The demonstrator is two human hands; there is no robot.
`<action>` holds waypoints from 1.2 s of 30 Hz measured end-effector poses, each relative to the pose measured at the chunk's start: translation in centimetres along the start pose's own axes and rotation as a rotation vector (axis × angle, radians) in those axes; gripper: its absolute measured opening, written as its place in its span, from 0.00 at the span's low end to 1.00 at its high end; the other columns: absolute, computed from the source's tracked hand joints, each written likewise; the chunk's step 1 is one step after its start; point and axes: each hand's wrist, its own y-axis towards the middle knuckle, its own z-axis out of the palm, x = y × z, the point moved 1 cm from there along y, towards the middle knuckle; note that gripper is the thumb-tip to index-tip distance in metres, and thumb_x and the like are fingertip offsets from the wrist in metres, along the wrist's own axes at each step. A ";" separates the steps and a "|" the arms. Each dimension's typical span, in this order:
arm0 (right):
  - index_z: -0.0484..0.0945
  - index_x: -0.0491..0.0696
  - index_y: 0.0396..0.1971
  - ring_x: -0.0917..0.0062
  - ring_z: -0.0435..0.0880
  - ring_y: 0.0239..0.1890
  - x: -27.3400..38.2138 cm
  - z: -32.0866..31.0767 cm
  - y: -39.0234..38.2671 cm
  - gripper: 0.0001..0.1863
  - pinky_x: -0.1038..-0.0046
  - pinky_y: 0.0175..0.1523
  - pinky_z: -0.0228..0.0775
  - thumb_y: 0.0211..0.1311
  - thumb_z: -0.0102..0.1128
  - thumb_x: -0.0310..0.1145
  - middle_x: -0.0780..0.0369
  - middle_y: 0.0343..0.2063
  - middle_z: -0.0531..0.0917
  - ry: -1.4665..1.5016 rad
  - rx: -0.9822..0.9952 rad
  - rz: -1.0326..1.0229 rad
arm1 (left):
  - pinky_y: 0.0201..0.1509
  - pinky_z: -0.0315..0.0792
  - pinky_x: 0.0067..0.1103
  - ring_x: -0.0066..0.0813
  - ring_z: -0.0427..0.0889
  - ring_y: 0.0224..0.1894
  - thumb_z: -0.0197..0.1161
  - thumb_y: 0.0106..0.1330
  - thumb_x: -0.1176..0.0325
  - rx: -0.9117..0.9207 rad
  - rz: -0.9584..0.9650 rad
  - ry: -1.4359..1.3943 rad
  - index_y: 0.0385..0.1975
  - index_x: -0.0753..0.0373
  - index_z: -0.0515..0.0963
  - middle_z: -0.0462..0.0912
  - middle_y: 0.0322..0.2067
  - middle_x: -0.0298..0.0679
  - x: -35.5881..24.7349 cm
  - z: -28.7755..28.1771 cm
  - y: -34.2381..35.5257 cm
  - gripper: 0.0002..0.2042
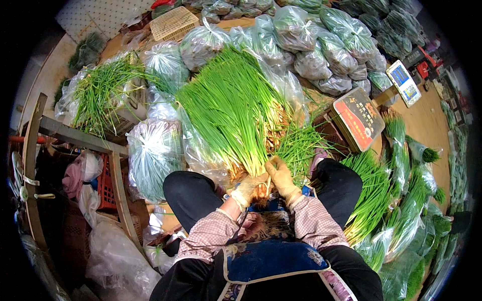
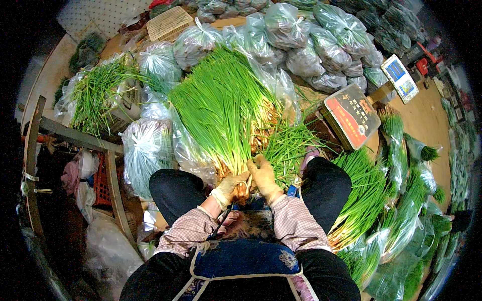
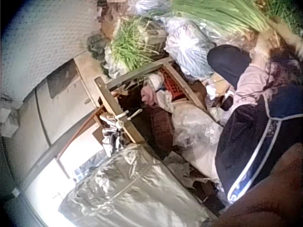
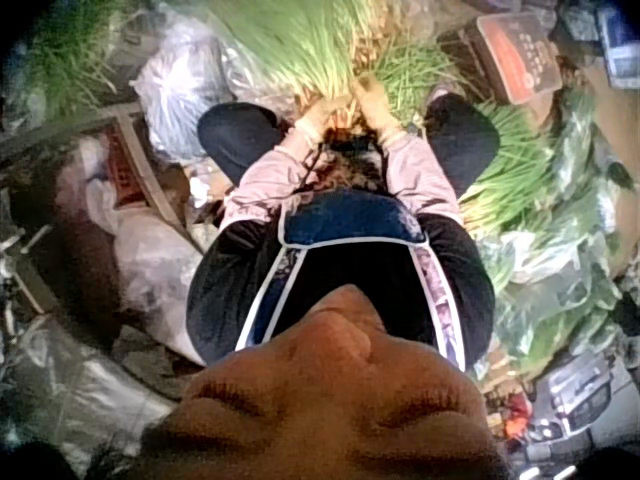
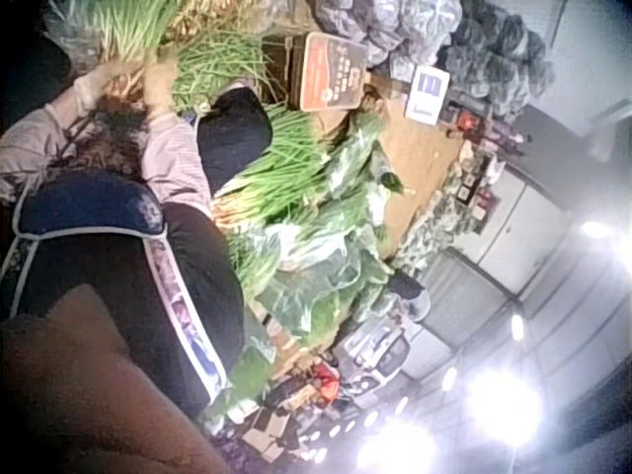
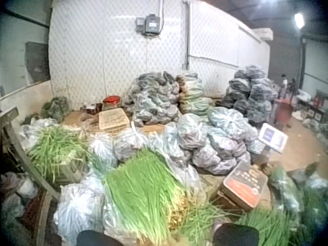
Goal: The person sits on the floor in a market setting, sorting through a large pile of green onions. They pick up bunches, align the roots, and place them onto a digital scale to weigh them before setting them aside.
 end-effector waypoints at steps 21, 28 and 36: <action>0.77 0.40 0.32 0.76 0.79 0.26 5.1 0.0 1.0 0.14 0.77 0.30 0.68 0.56 0.61 0.38 0.61 0.25 0.82 0.123 0.126 -0.033 | 0.32 0.73 0.18 0.23 0.78 0.28 0.62 0.59 0.69 -0.026 -0.056 0.234 0.40 0.65 0.74 0.83 0.32 0.42 -1.6 1.5 -2.0 0.11; 0.76 0.45 0.34 0.88 0.73 0.23 7.7 -4.5 -1.0 0.10 0.89 0.23 0.60 0.59 0.57 0.36 0.66 0.29 0.81 0.619 0.182 -0.009 | 0.39 0.75 0.23 0.33 0.82 0.36 0.62 0.58 0.73 -0.033 0.009 0.183 0.45 0.67 0.73 0.82 0.34 0.44 -1.0 0.1 -1.2 0.15; 0.78 0.42 0.36 0.74 0.80 0.29 1.9 -9.7 3.9 0.23 0.74 0.36 0.71 0.53 0.59 0.50 0.59 0.27 0.83 -0.493 -0.050 0.109 | 0.41 0.74 0.21 0.29 0.81 0.36 0.65 0.54 0.75 -0.040 0.028 0.301 0.44 0.67 0.73 0.82 0.36 0.40 -0.1 -0.5 -0.3 0.17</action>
